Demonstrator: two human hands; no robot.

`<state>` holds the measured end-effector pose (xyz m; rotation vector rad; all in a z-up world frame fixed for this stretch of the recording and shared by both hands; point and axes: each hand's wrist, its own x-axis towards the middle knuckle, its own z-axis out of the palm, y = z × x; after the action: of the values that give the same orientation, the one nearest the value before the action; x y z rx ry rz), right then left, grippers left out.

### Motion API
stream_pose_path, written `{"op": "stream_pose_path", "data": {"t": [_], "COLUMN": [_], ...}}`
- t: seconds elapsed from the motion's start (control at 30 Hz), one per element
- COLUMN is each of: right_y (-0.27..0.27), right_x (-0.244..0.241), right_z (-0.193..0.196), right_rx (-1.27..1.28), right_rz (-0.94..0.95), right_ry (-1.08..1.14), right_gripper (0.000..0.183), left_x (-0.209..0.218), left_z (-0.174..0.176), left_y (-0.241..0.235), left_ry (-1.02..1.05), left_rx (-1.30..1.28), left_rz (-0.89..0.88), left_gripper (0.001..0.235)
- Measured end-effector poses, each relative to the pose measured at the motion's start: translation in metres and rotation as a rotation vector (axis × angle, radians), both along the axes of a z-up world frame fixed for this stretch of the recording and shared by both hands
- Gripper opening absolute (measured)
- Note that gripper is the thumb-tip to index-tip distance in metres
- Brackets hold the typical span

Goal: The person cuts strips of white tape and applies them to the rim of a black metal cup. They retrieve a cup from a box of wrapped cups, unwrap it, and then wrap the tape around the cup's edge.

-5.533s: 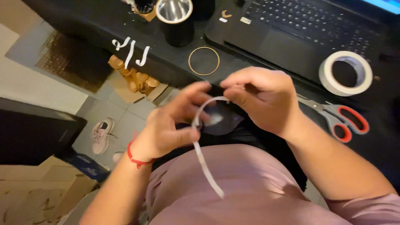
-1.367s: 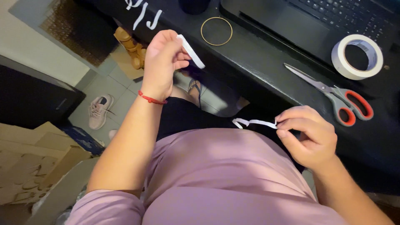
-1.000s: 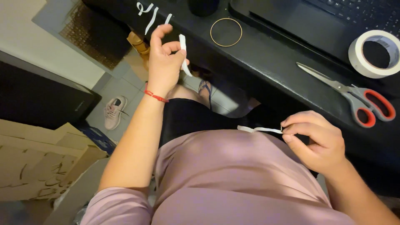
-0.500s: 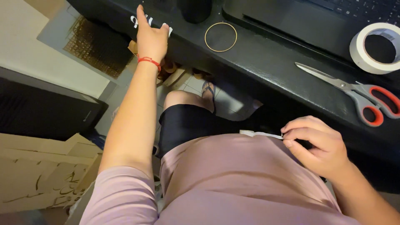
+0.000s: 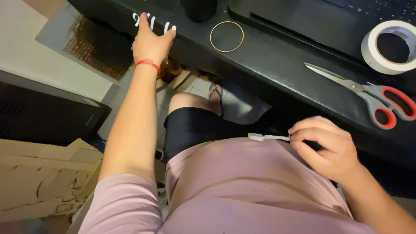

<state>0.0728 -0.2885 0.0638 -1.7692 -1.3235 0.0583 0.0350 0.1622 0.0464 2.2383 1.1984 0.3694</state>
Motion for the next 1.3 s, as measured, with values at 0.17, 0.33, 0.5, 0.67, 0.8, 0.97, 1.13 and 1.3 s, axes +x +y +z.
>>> {"op": "stream_pose_path", "data": {"t": [0.17,0.33,0.5,0.67,0.8,0.97,1.13,1.3], "right_y": [0.013,0.040,0.054,0.051,0.050,0.049,0.047,0.049], "right_x": [0.011,0.017,0.020,0.037,0.044,0.052,0.060,0.067], "right_z": [0.027,0.071,0.082,0.083,0.084,0.078,0.075,0.074], "right_rx": [-0.046,0.033,-0.046,-0.001,0.051,0.050,0.041,0.064], "right_rz": [-0.128,-0.071,-0.179,-0.261,-0.256,-0.268,-0.288,-0.277], "right_ry": [0.089,0.183,0.158,0.161,0.238,0.230,0.286,0.455], "right_gripper": [0.004,0.017,0.011,0.009,0.013,0.013,0.014,0.013], "left_x": [-0.032,-0.049,-0.052,-0.047,-0.051,-0.052,-0.053,-0.052], "left_z": [-0.009,0.047,0.045,0.035,0.034,0.032,0.036,0.034], "left_y": [-0.035,-0.159,-0.217,-0.224,-0.222,-0.220,-0.222,-0.224], "left_ry": [-0.460,-0.664,-0.533,-0.446,-0.447,-0.514,-0.538,-0.487], "left_rx": [0.196,0.021,-0.246,-0.472,-0.601,-0.737,-0.820,-0.876], "left_rz": [-0.044,-0.611,-1.045,-0.948,-0.844,-0.853,-0.877,-0.868], "left_gripper": [0.066,0.021,0.059,0.035,0.024,0.025,0.026,0.030]}}
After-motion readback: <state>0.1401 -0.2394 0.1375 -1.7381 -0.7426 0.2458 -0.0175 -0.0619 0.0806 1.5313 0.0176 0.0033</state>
